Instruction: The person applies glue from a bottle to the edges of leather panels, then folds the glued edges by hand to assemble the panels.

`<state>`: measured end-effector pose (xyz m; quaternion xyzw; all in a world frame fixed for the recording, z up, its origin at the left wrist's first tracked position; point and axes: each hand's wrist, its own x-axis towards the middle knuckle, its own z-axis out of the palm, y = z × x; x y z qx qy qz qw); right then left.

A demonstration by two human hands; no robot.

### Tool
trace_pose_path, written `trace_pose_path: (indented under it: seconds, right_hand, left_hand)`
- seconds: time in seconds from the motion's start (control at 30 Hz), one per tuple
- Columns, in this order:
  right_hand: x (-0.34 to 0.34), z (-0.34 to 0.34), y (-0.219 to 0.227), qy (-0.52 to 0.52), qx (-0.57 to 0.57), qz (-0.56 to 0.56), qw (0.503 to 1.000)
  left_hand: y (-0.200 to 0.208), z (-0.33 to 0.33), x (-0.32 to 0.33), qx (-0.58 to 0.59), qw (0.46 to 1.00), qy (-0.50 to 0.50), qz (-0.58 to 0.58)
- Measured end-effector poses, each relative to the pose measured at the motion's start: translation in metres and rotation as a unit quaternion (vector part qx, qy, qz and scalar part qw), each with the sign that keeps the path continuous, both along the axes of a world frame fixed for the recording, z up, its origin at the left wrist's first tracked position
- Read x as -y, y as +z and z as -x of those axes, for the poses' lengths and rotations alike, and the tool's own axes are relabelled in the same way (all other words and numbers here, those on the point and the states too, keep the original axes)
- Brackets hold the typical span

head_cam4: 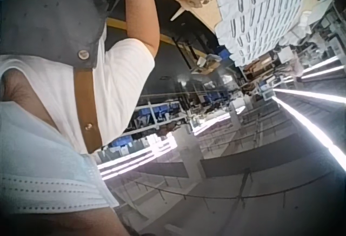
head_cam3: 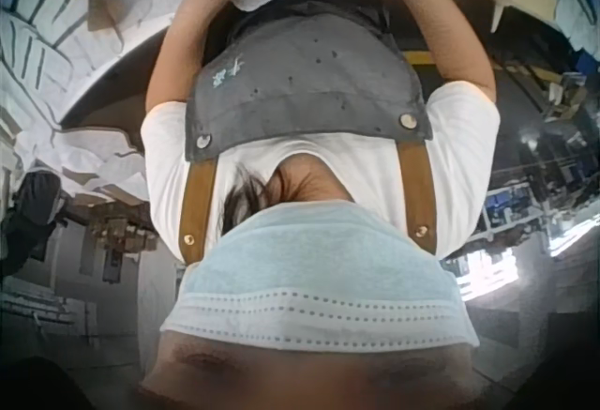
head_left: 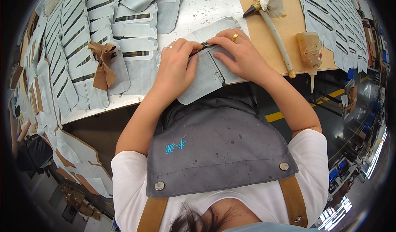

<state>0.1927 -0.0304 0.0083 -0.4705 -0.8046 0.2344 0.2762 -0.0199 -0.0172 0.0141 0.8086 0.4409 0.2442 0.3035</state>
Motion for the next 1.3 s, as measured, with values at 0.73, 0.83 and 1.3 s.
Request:
trace_pose_path:
  seconds: [0.73,0.83,1.3]
  right_hand:
    - [-0.014,0.005,0.013,0.084,0.067,-0.012,0.994]
    - [-0.007,0.011,0.012,0.085,0.144,-0.084,0.982]
    - [0.006,0.009,0.003,0.0,0.073,-0.091,0.993]
  left_hand:
    - [-0.012,0.002,0.007,-0.006,0.993,0.009,-0.118]
    - [-0.011,0.003,0.009,-0.032,0.991,0.003,-0.134]
    - [-0.012,0.0,0.008,-0.02,0.992,-0.006,-0.126]
